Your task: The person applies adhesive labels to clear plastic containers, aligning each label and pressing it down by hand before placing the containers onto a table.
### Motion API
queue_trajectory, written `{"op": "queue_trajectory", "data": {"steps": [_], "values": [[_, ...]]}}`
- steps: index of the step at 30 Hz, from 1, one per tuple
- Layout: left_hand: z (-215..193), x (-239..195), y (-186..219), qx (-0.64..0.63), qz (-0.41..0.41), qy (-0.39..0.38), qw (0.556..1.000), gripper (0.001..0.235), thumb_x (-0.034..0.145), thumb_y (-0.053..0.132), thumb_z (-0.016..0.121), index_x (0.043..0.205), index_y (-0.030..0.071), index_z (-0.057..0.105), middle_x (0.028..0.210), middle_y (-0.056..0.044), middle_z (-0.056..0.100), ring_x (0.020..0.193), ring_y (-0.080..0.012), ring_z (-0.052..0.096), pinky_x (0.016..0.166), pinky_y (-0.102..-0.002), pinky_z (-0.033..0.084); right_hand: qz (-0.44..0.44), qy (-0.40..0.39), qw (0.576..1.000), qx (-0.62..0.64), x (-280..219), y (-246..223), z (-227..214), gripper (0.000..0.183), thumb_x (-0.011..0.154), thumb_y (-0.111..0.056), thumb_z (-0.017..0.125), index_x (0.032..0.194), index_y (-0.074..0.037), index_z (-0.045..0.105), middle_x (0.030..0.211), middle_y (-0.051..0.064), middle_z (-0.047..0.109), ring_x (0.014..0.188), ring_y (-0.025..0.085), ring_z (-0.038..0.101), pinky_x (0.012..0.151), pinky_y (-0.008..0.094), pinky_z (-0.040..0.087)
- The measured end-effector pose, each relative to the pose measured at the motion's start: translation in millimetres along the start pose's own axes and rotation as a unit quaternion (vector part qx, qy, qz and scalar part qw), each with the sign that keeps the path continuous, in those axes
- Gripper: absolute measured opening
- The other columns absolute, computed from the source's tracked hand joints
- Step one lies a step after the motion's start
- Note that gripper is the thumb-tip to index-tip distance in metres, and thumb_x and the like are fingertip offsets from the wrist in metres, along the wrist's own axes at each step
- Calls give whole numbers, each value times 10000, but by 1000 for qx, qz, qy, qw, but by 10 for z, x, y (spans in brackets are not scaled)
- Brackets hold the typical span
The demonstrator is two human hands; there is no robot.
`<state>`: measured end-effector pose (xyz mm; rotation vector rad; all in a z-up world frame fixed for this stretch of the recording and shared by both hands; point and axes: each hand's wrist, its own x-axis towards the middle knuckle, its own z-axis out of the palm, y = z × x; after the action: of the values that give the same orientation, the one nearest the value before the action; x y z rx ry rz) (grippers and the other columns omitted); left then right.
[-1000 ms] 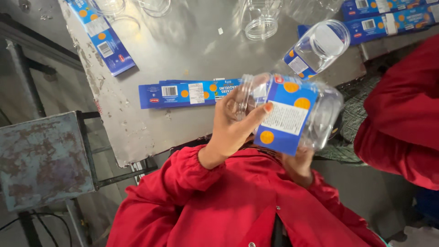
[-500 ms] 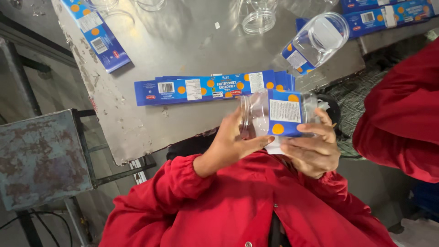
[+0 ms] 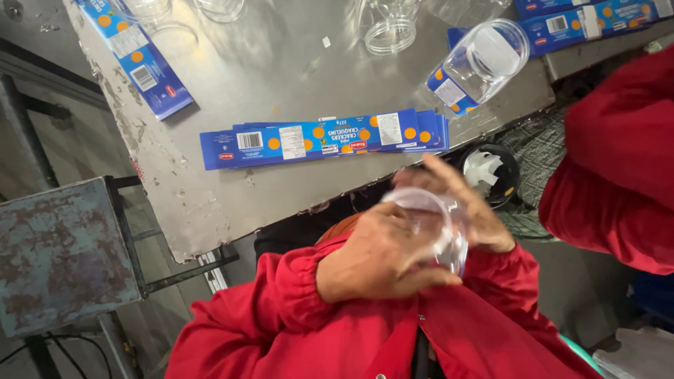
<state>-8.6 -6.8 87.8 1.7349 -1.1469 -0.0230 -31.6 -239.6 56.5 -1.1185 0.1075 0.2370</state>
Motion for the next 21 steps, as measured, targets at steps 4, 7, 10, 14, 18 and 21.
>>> {"op": "queue_trajectory", "data": {"steps": [4, 7, 10, 14, 18, 21], "values": [[98, 119, -287, -38, 133, 59, 989, 342, 986, 387, 797, 1214, 162, 677, 1171, -34, 715, 1100, -206, 688, 970, -375, 499, 63, -266, 962, -16, -14, -58, -223, 1363, 676, -315, 963, 1673, -86, 62, 1590, 206, 349, 1313, 313, 481, 985, 409, 425], [63, 235, -759, 212, 25, 112, 970, 566, 890, 402, 749, 1352, 103, 615, 1446, -108, 581, 1323, -376, 493, 1084, -531, 395, -45, -36, 996, -69, -74, -110, -343, 1397, 667, -272, 960, 1691, -122, 21, 1580, 220, 369, 1248, 351, 565, 907, 461, 539], [-31, 265, -1256, 350, -73, 91, 930, 844, 677, 428, 734, 1402, 44, 539, 1446, -175, 566, 1340, -437, 471, 1087, -566, 323, -236, 245, 914, -222, 185, -104, -825, 1363, 692, -296, 938, 1623, -122, -41, 1603, 194, 293, 1425, 327, 471, 1162, 534, 502], [-38, 79, -1647, 204, -188, 16, 961, 669, 833, 277, 757, 1427, 46, 554, 1406, -113, 611, 1301, -355, 529, 1148, -535, 372, -353, 320, 719, -505, 611, 110, -1527, 1188, 905, -256, 964, 1669, -89, 70, 1728, 197, 138, 1635, 344, 171, 1351, 496, 162], [12, -60, -1844, 162, -138, 78, 974, 235, 832, 169, 780, 1048, 84, 739, 1256, -145, 716, 1188, -359, 624, 1057, -495, 456, -339, 341, 715, -508, 626, 269, -1540, 1102, 970, -274, 877, 1687, -41, 73, 1754, 228, 130, 1661, 366, 138, 1395, 507, 127], [34, -67, -1907, 99, -169, 142, 970, 71, 859, 136, 775, 907, 85, 761, 1075, -145, 743, 1124, -336, 683, 1056, -442, 516, -408, 432, 562, -574, 580, 266, -1245, 852, 960, -139, 882, 1640, -104, 370, 1668, 140, 415, 1531, 320, 409, 1328, 456, 336]]}}
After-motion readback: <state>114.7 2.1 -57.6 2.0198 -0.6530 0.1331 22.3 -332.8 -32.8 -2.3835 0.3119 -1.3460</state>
